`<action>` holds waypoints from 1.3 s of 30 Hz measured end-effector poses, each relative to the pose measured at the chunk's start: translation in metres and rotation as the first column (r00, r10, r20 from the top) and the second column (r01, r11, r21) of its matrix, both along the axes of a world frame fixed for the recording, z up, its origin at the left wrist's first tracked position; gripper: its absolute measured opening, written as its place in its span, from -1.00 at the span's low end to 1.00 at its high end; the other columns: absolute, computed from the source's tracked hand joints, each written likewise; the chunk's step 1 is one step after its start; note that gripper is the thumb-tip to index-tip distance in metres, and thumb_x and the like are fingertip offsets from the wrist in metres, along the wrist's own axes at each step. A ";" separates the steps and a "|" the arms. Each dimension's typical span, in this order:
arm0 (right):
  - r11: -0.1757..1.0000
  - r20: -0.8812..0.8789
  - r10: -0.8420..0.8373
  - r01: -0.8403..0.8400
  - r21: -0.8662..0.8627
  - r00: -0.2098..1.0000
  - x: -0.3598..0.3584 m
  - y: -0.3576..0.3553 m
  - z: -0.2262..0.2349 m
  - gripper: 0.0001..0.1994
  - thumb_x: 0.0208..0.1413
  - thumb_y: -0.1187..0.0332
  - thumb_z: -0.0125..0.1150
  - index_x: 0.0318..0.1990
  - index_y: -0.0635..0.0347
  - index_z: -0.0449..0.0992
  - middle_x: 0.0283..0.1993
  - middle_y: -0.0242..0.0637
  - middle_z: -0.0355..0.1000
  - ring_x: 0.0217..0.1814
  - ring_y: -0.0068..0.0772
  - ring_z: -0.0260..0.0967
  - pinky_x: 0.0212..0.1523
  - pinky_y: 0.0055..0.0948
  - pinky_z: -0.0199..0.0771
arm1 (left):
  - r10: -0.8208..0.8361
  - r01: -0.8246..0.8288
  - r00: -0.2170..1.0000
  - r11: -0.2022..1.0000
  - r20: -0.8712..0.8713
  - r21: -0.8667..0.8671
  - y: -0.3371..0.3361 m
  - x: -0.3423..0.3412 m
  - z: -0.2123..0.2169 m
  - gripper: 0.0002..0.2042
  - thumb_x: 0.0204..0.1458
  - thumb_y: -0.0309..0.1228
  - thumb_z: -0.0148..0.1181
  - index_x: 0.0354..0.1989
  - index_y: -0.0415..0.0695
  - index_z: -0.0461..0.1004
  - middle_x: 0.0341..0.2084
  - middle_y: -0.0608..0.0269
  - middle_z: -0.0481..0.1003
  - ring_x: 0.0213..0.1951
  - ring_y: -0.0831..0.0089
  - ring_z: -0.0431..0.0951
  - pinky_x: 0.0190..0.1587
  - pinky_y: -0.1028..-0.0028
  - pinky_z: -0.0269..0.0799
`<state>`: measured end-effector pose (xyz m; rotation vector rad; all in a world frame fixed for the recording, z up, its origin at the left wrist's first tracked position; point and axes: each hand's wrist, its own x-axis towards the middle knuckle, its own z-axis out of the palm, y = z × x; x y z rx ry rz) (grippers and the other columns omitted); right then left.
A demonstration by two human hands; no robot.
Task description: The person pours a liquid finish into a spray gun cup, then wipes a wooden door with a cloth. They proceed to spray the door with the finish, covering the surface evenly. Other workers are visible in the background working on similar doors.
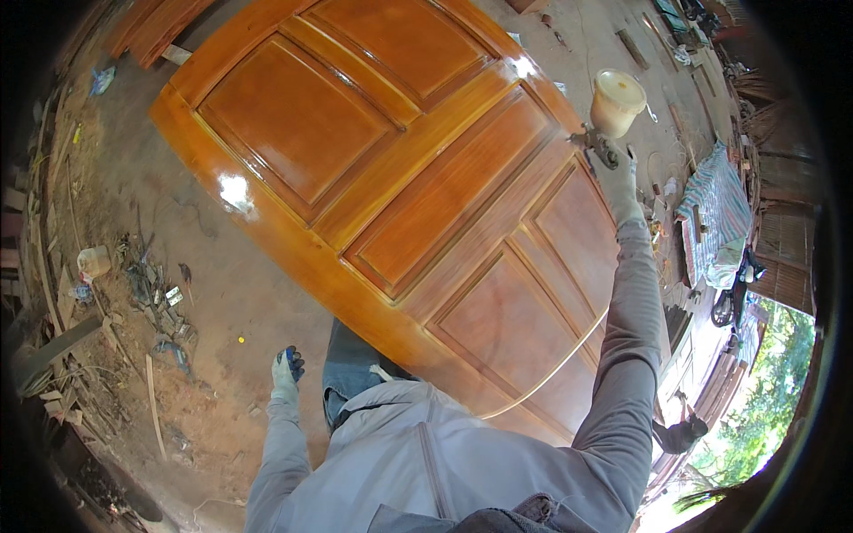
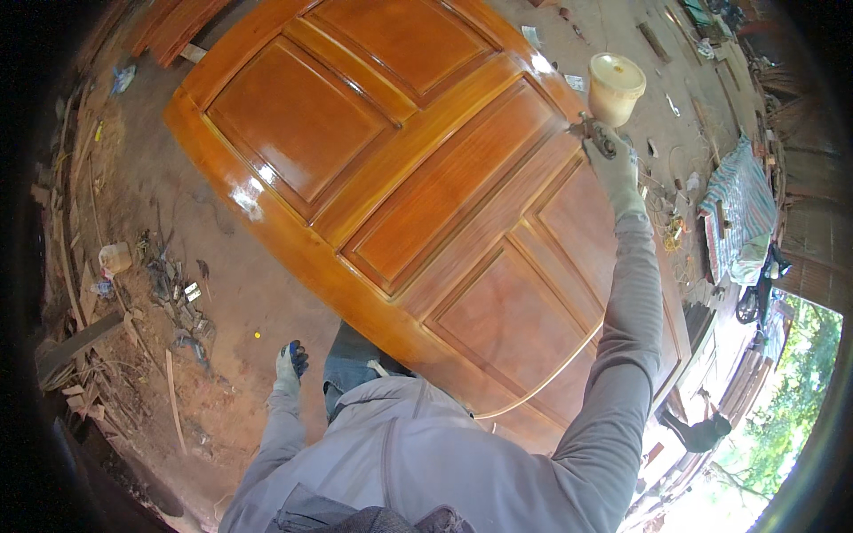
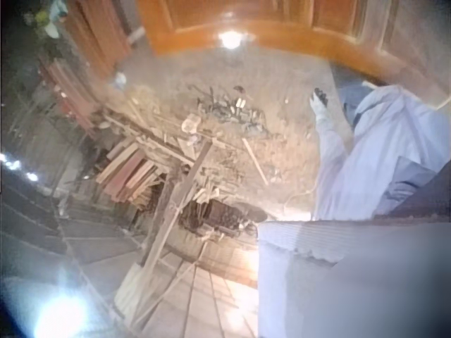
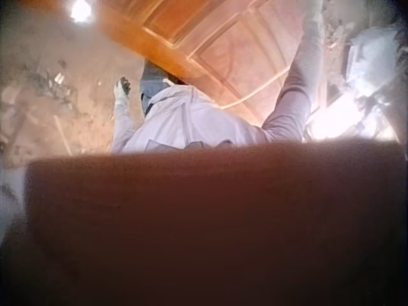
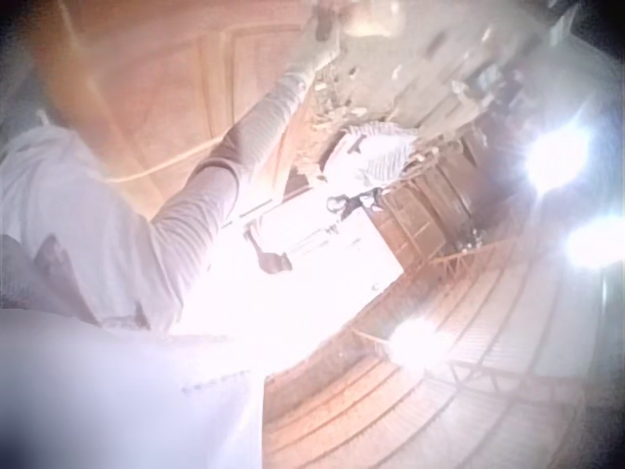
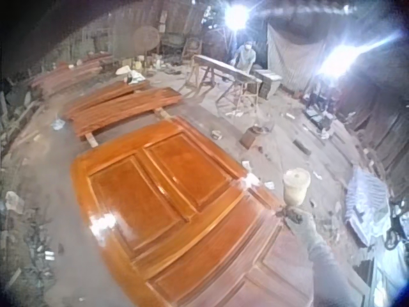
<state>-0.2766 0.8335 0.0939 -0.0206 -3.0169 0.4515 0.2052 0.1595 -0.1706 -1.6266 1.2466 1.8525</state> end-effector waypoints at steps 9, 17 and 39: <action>0.965 0.301 0.026 0.054 -0.257 0.953 0.041 -0.022 0.024 -0.58 0.15 0.36 0.34 0.18 0.13 0.53 0.06 -0.19 0.61 0.07 -0.46 0.57 0.07 -0.42 0.52 | -0.041 0.041 0.997 0.999 -0.066 0.013 0.012 0.014 0.003 -0.64 0.18 -0.12 0.27 0.05 -0.02 0.48 -0.39 0.44 0.54 -0.47 0.57 0.52 -0.51 0.57 0.38; 0.605 0.372 0.580 -0.077 -0.793 0.725 0.188 -0.132 0.054 -0.60 0.23 0.53 0.24 0.23 0.27 0.47 0.16 -0.29 0.56 0.22 -0.53 0.45 0.18 -0.50 0.47 | -0.017 0.021 0.995 0.999 0.101 -0.041 0.032 0.082 -0.007 -0.78 0.17 -0.18 0.19 -0.08 0.06 0.48 -0.46 0.42 0.47 -0.54 0.50 0.47 -0.57 0.47 0.31; 0.987 -0.163 -0.041 0.064 0.144 0.986 0.046 0.093 -0.015 -0.57 0.12 0.22 0.35 0.14 0.15 0.56 -0.05 -0.07 0.60 -0.04 -0.04 0.59 -0.03 -0.23 0.55 | -0.087 0.079 0.992 0.993 -0.094 -0.089 0.031 0.037 0.005 -0.69 0.18 -0.12 0.25 -0.02 -0.02 0.51 -0.45 0.44 0.51 -0.50 0.53 0.49 -0.51 0.51 0.34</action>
